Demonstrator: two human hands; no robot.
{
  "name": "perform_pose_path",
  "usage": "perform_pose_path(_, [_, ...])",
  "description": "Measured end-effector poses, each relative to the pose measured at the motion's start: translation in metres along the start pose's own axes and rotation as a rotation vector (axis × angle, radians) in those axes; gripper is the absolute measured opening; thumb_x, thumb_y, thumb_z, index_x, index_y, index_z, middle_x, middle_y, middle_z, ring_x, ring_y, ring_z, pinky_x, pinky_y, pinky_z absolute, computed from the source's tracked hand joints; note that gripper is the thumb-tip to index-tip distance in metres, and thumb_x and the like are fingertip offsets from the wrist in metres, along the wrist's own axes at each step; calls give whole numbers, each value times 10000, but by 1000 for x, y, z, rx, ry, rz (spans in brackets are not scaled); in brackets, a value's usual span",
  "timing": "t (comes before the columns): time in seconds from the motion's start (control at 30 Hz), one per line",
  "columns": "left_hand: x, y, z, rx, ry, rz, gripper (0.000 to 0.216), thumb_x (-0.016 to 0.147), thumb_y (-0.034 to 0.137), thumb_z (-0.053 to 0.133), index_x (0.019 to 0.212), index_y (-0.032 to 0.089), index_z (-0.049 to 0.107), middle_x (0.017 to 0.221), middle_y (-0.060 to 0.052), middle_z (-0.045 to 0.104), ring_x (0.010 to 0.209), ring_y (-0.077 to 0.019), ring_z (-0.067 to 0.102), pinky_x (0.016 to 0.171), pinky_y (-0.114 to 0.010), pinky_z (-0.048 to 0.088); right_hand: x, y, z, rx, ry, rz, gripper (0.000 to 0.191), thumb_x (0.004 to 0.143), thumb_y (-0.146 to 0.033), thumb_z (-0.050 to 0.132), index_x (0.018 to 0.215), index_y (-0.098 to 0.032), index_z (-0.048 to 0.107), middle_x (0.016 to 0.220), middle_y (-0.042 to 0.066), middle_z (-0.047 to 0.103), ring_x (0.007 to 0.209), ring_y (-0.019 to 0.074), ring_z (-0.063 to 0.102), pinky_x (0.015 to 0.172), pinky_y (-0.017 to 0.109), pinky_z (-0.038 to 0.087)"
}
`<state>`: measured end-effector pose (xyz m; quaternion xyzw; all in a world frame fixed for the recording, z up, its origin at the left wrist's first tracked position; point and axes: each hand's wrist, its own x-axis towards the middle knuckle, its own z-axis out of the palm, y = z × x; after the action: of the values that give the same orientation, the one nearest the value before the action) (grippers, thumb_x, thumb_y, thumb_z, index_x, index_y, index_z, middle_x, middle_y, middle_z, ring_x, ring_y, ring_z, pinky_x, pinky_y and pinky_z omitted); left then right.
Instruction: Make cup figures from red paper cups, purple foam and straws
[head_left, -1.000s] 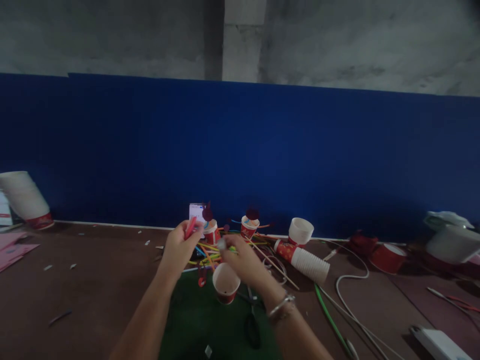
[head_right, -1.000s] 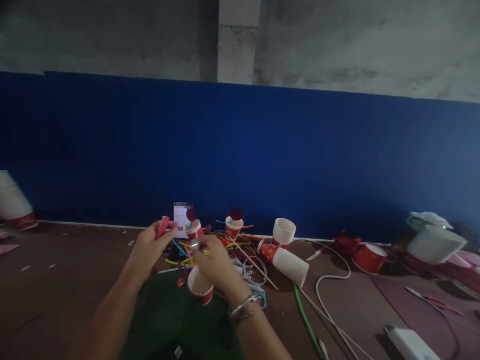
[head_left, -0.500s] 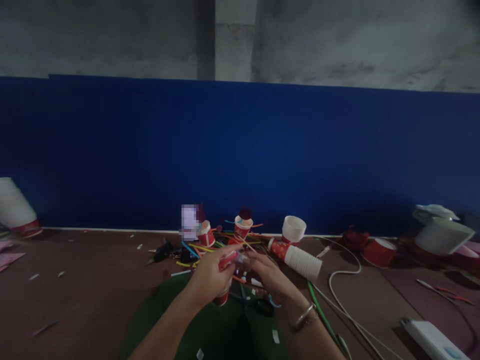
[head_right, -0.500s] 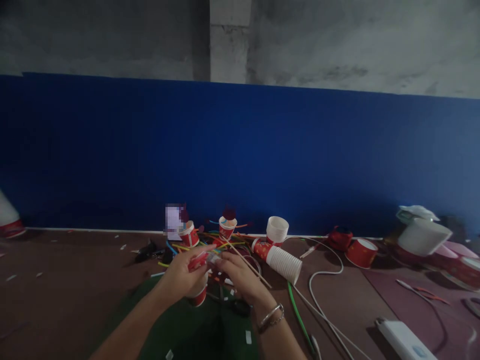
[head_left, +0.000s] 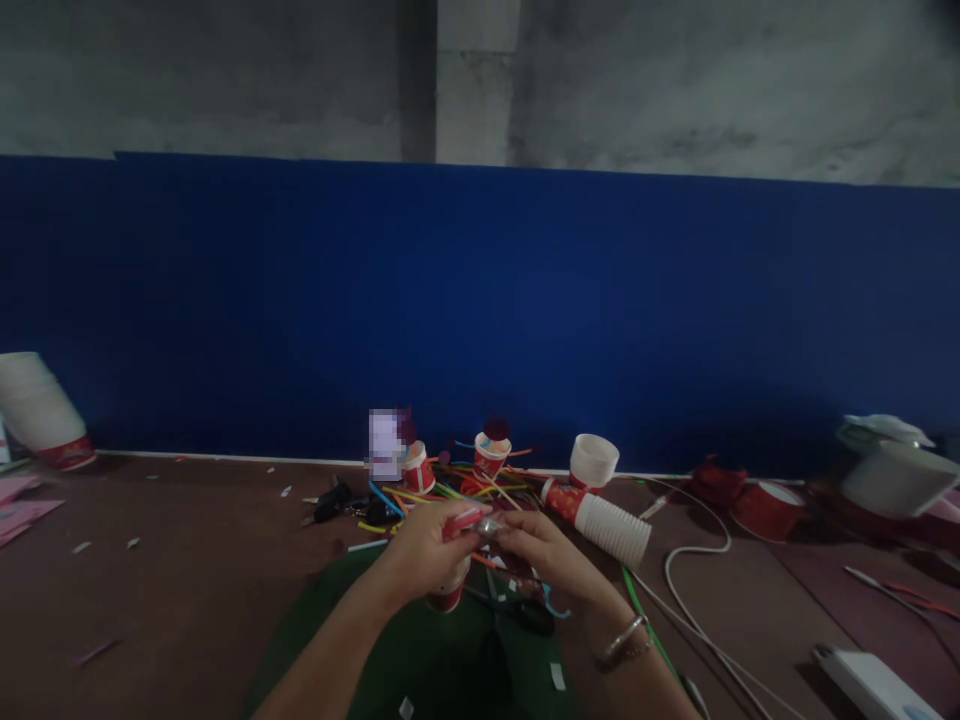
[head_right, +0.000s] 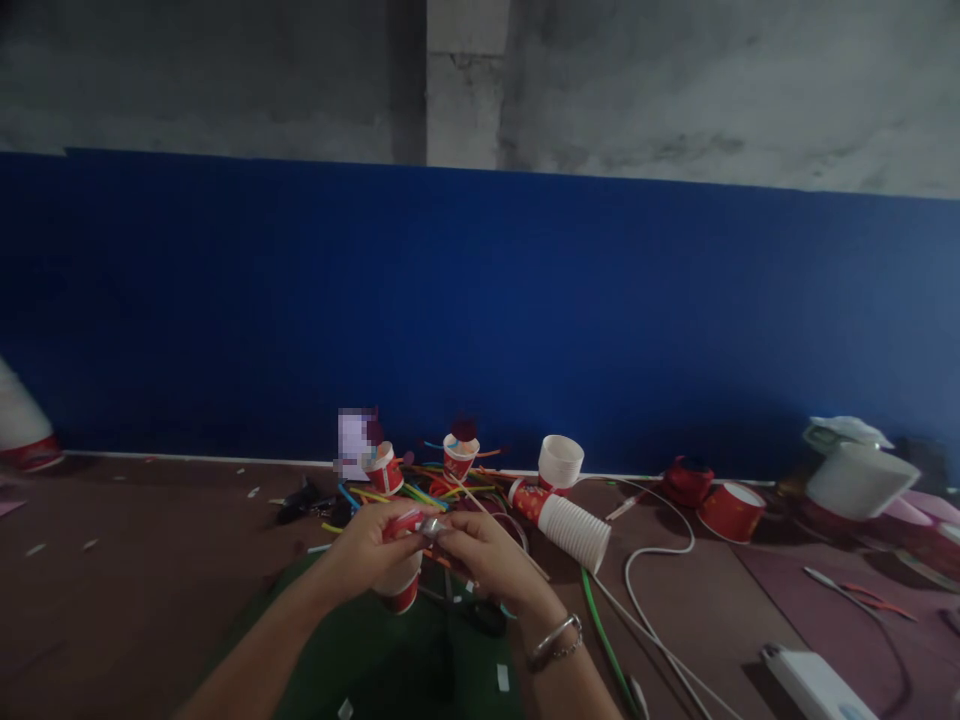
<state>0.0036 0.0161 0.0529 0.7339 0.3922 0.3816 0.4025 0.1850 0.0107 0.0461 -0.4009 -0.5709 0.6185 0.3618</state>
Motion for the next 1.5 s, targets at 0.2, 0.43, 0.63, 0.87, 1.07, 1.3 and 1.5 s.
perform_pose_path(0.2, [1, 5, -5, -141, -79, 12, 276, 735, 309, 664, 961, 158, 712, 897, -50, 721, 900, -225, 632, 840, -313, 467, 0, 0, -4, -34, -80, -74, 165, 726, -295, 567, 696, -139, 611, 503, -57, 435, 406, 53, 317, 365, 194, 176])
perform_pose_path(0.43, [-1, 12, -13, -200, -73, -11, 312, 714, 299, 689, 988, 153, 704, 892, -75, 725, 865, -229, 640, 789, -333, 483, -7, -7, -5, 50, -127, -93, 181, 693, -255, 560, 809, -137, 632, 550, -42, 483, 430, 64, 369, 377, 186, 215])
perform_pose_path(0.63, [-6, 21, -9, -108, -59, -4, 341, 695, 244, 698, 1030, 185, 686, 1015, -72, 698, 951, -221, 617, 869, -330, 452, -6, -8, 0, -104, -76, -154, 152, 763, -293, 580, 701, -155, 582, 548, -52, 448, 446, 59, 357, 392, 182, 251])
perform_pose_path(0.87, [-7, 17, -2, -156, -58, 35, 219, 735, 272, 650, 914, 154, 695, 836, -50, 690, 854, -199, 604, 768, -294, 462, -6, -8, 2, -54, -132, -223, 130, 744, -241, 559, 678, -143, 612, 737, -19, 463, 507, 58, 440, 375, 159, 294])
perform_pose_path(1.07, [-5, 19, -7, -336, -68, 39, 233, 704, 312, 688, 866, 145, 686, 774, -44, 672, 714, -165, 603, 685, -279, 471, -7, -3, -3, 96, -187, -206, 105, 746, -249, 589, 743, -162, 647, 796, -17, 491, 488, 42, 427, 396, 165, 329])
perform_pose_path(1.3, [-7, 14, -10, -240, -63, 53, 204, 715, 321, 689, 835, 157, 699, 774, -36, 658, 752, -158, 582, 718, -271, 454, -8, -10, 3, -49, -129, -306, 241, 771, -366, 633, 675, -144, 623, 746, -15, 465, 541, 62, 420, 427, 180, 308])
perform_pose_path(1.5, [-7, 17, -6, -246, -75, 21, 219, 699, 317, 690, 840, 150, 698, 764, -34, 645, 724, -152, 569, 695, -262, 442, -6, -7, 0, -46, -159, -306, 256, 776, -379, 636, 675, -146, 605, 757, -18, 457, 544, 61, 427, 432, 175, 343])
